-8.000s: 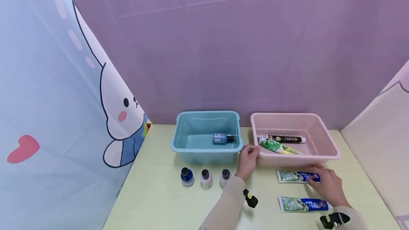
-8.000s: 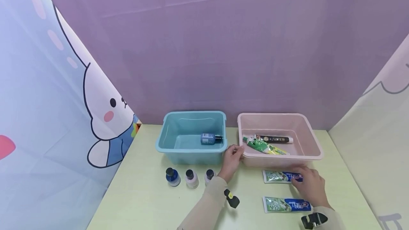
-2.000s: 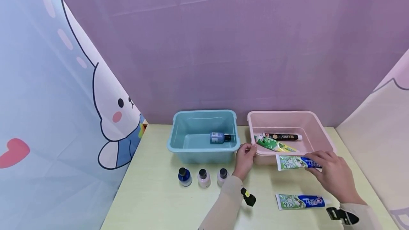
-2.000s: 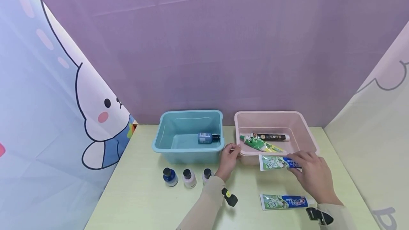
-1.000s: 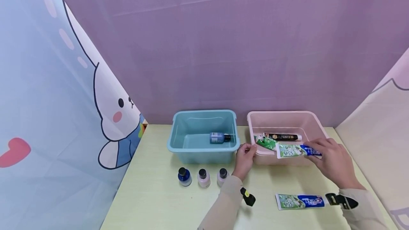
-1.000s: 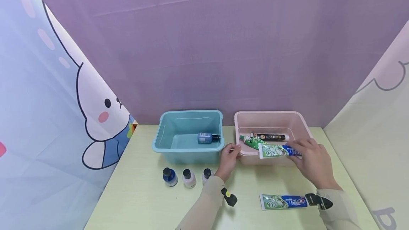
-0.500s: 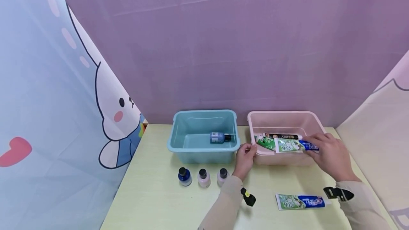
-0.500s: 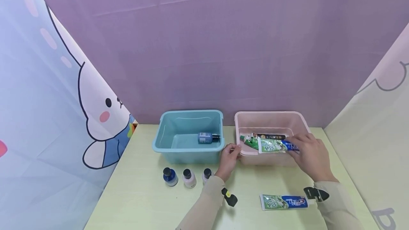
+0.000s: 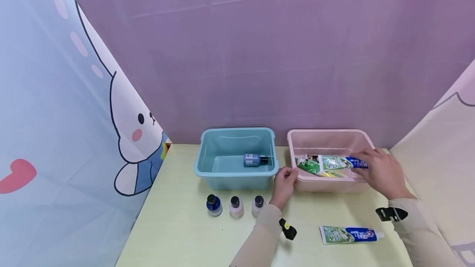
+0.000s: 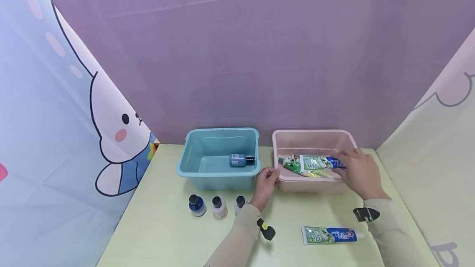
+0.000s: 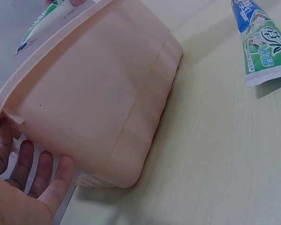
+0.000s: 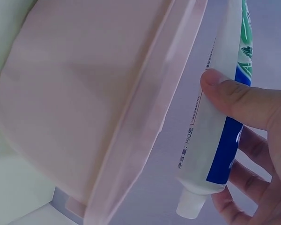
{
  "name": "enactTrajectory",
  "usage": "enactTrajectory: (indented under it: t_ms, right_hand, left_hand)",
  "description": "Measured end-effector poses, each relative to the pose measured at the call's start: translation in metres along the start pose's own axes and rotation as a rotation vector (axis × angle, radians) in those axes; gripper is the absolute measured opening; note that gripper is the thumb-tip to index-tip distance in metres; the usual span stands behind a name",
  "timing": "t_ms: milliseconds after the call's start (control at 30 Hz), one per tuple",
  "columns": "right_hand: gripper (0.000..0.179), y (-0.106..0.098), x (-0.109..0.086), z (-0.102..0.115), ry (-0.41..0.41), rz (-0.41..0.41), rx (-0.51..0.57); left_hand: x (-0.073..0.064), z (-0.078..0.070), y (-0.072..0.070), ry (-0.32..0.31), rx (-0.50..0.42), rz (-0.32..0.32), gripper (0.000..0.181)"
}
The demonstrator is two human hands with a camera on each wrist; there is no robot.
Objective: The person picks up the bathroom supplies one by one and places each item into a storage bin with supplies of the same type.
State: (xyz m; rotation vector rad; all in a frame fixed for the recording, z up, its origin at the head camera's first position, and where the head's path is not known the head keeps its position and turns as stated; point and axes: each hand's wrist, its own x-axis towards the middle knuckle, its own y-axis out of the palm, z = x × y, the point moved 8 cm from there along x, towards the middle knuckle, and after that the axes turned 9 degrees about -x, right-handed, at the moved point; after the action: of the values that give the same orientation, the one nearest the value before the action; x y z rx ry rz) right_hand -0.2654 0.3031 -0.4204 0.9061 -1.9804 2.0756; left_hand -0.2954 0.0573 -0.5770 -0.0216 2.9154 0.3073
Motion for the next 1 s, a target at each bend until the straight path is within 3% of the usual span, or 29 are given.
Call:
enactTrajectory:
  t_ms: [733, 1000]
  right_hand:
    - [0.044, 0.031, 0.029, -0.019, -0.059, 0.103, -0.002]
    - [0.038, 0.046, 0.041, -0.027, -0.002, 0.266, 0.023]
  left_hand:
    - [0.004, 0.004, 0.001, 0.002, 0.022, -0.014, 0.021]
    - [0.004, 0.005, 0.0, -0.007, 0.004, -0.017, 0.019]
